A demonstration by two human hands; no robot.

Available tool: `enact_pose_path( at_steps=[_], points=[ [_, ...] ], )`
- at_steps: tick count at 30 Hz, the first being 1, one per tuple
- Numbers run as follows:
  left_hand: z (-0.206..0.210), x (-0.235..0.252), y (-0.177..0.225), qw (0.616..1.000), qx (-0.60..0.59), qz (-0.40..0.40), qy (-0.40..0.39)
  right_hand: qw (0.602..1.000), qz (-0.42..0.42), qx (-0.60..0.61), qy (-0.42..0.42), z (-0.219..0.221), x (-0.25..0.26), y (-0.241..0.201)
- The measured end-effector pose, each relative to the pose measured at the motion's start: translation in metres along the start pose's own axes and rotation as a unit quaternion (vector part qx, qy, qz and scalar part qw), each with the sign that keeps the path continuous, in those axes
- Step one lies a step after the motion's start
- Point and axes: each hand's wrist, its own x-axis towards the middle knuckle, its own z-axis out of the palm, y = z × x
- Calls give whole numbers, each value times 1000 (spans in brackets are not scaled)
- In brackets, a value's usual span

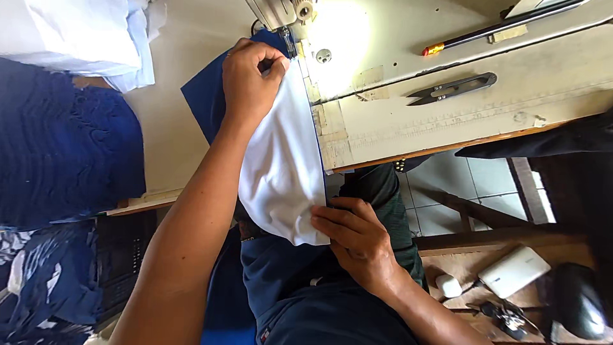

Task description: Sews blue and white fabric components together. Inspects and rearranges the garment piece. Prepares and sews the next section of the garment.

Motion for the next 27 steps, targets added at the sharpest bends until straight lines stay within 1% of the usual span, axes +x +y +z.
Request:
enact_pose_path(
  at_steps=[14,19,24,27],
  points=[
    [2,3,1,1000,7,-24,6,1000,5,10,-3,2,-4,4],
    [8,2,2,999,9,-29,31,1000,10,13,-5,2,-4,5],
    [13,0,0,999,5,-7,47,1000,12,16,-5,4,-5,7],
    [0,-4,6,999,32,4,24,1000,12,14,-1,4,-4,9]
  ],
)
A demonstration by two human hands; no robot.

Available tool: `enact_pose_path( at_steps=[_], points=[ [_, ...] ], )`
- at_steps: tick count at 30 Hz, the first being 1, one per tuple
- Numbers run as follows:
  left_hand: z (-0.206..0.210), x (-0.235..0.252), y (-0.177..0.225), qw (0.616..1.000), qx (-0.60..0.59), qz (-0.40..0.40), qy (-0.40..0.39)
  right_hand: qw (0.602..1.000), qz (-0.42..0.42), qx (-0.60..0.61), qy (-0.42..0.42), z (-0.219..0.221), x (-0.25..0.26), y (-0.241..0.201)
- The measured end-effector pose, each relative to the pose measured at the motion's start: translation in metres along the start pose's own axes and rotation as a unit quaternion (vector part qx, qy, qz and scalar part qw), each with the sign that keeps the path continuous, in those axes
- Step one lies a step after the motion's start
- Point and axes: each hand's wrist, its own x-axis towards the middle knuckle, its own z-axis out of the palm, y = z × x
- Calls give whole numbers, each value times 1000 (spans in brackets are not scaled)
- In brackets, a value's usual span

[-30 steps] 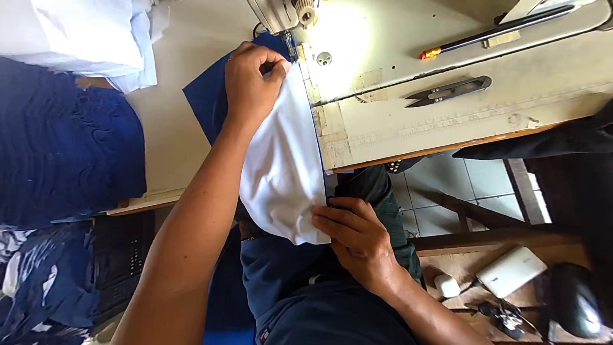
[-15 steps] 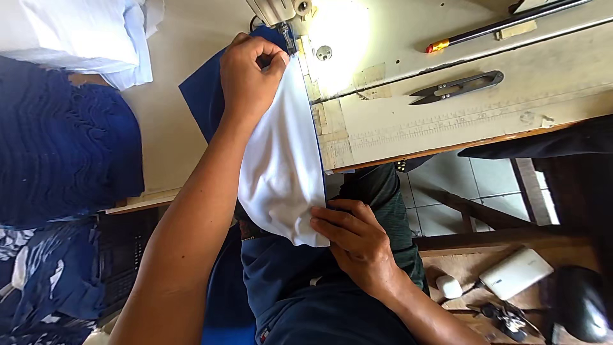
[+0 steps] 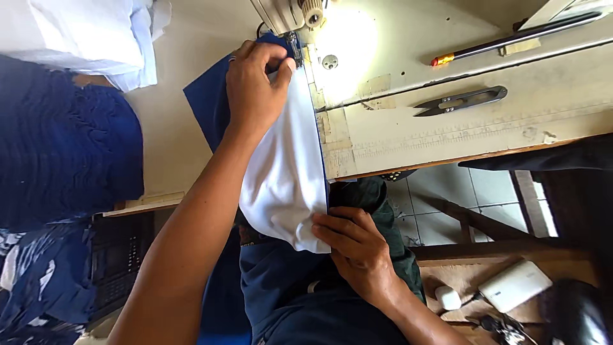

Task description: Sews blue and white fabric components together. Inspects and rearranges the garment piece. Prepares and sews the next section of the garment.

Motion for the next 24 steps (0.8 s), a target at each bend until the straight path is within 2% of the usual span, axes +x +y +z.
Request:
enact_pose_path(
  at_steps=[3,8,24],
  points=[
    [-14,-17,8,998,21,60,1,1000,-2,-3,0,-2,0,1],
    [2,-39,-5,989,19,148,-20,1000,-6,-5,-8,-3,0,0],
    [2,-33,-7,985,45,162,-32,998,-1,-67,-14,-11,6,-13]
  ],
)
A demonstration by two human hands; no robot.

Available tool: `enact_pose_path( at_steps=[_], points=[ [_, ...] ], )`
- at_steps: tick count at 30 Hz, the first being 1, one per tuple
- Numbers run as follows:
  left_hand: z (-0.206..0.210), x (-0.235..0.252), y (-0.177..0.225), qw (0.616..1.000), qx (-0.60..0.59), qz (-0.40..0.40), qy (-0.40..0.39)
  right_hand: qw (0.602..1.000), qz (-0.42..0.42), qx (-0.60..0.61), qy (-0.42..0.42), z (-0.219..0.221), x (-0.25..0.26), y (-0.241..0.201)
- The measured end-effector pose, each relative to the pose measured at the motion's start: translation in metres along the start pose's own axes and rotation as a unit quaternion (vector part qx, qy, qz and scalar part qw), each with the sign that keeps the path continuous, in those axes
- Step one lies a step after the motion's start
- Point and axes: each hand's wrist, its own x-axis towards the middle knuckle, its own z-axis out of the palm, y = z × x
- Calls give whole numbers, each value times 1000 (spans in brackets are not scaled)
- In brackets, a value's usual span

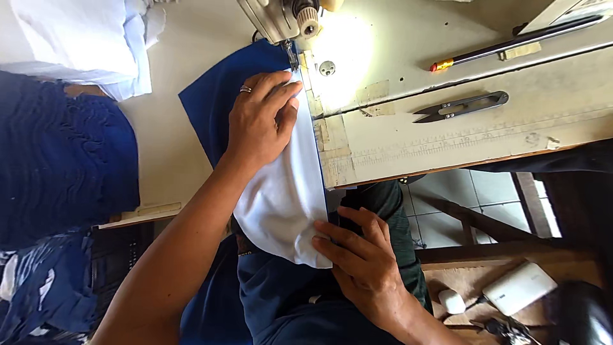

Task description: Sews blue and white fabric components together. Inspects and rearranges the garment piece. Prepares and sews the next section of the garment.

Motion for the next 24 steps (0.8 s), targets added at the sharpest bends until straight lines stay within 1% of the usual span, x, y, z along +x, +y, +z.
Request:
enact_pose_path(
  at_steps=[4,9,17,24],
  points=[
    [1,10,-10,1000,-5,6,2,1000,-5,-21,0,-5,18,1],
    [3,19,-22,999,-36,-6,25,999,-7,-34,-15,-6,35,5],
    [3,38,-34,1000,9,-10,2,998,-17,-49,-22,-4,54,12],
    [7,45,-42,999,33,-12,-14,999,-11,-51,-11,0,59,14]
  ],
)
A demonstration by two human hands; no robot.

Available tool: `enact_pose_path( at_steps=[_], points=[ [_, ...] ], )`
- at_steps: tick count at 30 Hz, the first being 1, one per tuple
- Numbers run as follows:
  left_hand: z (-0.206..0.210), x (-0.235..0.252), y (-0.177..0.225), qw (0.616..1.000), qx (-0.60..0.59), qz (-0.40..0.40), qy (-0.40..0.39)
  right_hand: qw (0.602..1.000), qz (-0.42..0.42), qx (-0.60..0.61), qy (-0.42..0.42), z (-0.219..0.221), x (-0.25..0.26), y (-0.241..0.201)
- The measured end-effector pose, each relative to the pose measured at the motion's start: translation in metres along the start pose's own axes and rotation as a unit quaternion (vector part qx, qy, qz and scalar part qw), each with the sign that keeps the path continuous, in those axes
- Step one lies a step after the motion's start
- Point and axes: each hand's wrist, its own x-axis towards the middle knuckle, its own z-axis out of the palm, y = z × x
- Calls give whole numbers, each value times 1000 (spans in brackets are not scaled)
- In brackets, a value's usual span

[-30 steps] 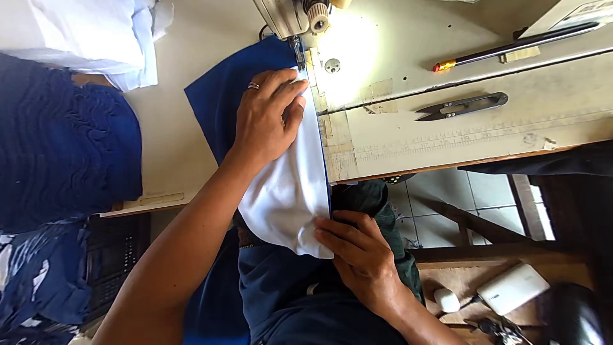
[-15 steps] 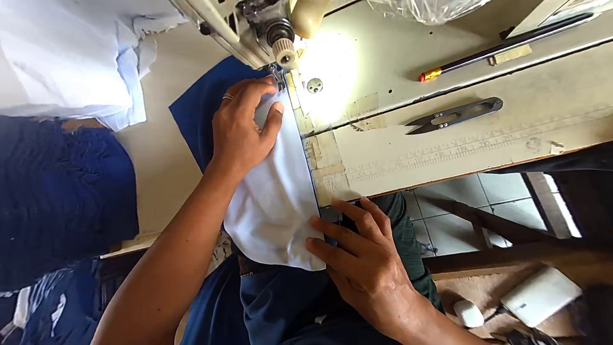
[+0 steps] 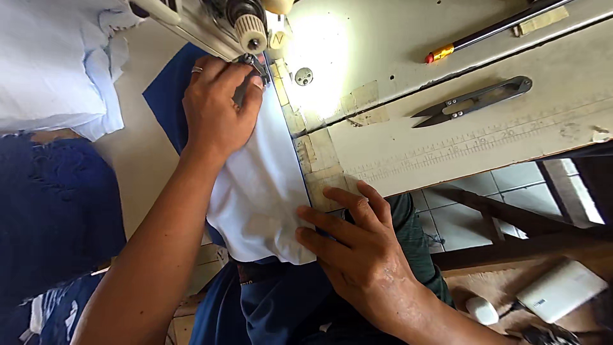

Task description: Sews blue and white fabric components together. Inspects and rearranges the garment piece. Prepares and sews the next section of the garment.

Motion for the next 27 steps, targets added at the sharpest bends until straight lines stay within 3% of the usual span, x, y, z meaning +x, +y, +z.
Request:
enact_pose_path(
  at_steps=[27],
  points=[
    [1,6,2,999,-4,-35,-3,1000,-5,-19,-3,6,1,7]
  ],
)
